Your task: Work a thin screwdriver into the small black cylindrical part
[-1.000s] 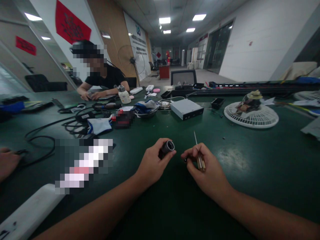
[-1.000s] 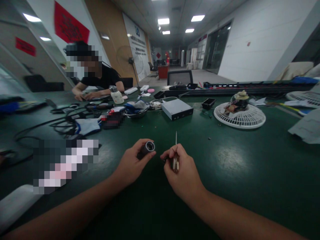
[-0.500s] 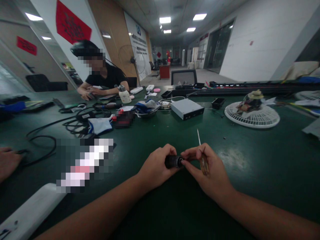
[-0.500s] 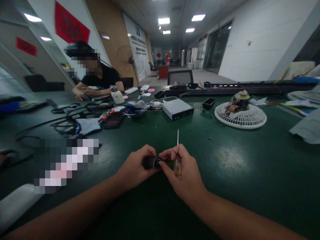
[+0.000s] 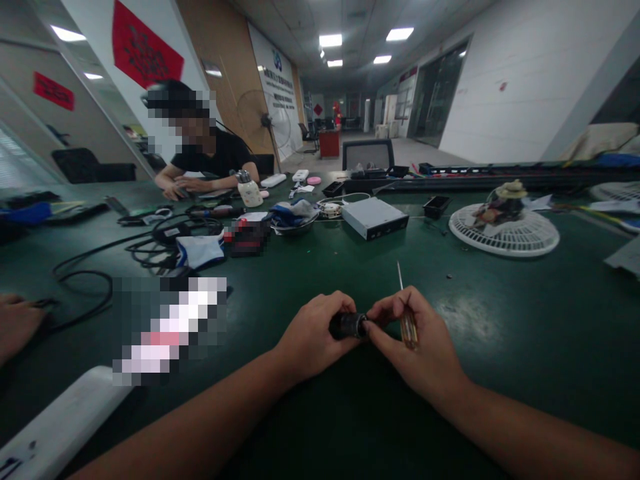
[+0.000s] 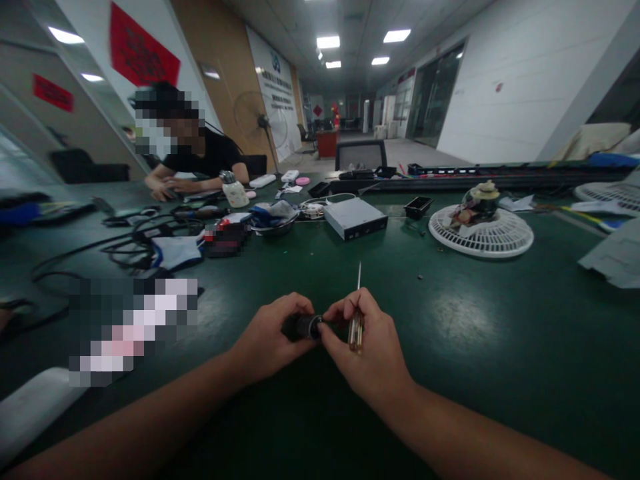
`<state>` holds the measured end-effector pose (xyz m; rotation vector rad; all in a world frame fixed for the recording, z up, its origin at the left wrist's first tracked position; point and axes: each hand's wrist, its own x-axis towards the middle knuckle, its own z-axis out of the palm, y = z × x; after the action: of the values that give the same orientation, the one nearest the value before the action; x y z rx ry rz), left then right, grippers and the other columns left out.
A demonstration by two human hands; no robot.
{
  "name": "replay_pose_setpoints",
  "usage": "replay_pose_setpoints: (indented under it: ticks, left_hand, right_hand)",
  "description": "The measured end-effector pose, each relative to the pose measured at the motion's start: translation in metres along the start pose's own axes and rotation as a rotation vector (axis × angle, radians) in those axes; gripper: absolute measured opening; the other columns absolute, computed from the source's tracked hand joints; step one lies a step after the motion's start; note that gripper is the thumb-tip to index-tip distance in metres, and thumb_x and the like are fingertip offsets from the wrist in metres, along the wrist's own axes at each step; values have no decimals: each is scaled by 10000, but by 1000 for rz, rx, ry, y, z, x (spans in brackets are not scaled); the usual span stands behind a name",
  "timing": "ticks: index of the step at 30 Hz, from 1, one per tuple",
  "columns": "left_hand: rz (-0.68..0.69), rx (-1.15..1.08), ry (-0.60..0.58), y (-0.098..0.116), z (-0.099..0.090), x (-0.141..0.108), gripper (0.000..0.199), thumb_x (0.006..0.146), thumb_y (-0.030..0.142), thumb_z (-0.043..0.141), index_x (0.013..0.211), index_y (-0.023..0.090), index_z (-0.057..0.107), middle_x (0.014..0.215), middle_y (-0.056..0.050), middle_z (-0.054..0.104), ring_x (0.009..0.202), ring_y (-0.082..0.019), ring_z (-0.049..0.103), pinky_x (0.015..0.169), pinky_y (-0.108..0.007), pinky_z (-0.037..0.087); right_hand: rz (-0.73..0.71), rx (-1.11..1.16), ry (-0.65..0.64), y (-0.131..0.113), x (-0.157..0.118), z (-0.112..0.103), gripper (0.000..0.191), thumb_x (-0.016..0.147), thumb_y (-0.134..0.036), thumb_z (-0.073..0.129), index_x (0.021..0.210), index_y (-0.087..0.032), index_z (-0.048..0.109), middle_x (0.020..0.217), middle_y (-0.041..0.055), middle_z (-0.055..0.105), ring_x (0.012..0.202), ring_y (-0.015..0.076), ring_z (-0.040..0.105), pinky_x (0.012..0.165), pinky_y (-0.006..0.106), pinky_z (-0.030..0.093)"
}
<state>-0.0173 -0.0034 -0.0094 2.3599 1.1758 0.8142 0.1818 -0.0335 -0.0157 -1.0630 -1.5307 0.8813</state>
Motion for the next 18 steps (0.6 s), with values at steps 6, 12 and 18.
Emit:
replay_pose_setpoints:
  ticks: [6, 12, 18]
  left_hand:
    - [8, 13, -3, 3, 0, 0, 210, 789, 238, 715, 950, 218, 582, 887, -3, 651, 813, -177, 593, 707, -318, 430]
    - [36, -1, 0, 1, 0, 1, 221, 787, 262, 742, 936, 216, 586, 875, -2, 648, 801, -173, 594, 701, -311, 426]
    - [40, -3, 0, 0, 0, 0, 228, 790, 243, 732, 962, 218, 584, 883, -2, 647, 807, -173, 591, 700, -311, 424]
  right_hand:
    - [-31, 20, -27, -2, -1, -2, 332, 828, -145, 700, 855, -258, 389, 911, 6, 704, 806, 169, 663, 730, 335, 536]
    - [-19, -31, -52, -3, -2, -3, 317, 822, -145, 698, 832, -255, 402, 897, 8, 712, 838, 183, 679, 742, 340, 526]
    - [-23, -52, -30, -4, -3, -3, 329, 818, -155, 709, 824, -257, 397, 892, 10, 735, 806, 178, 691, 714, 333, 527]
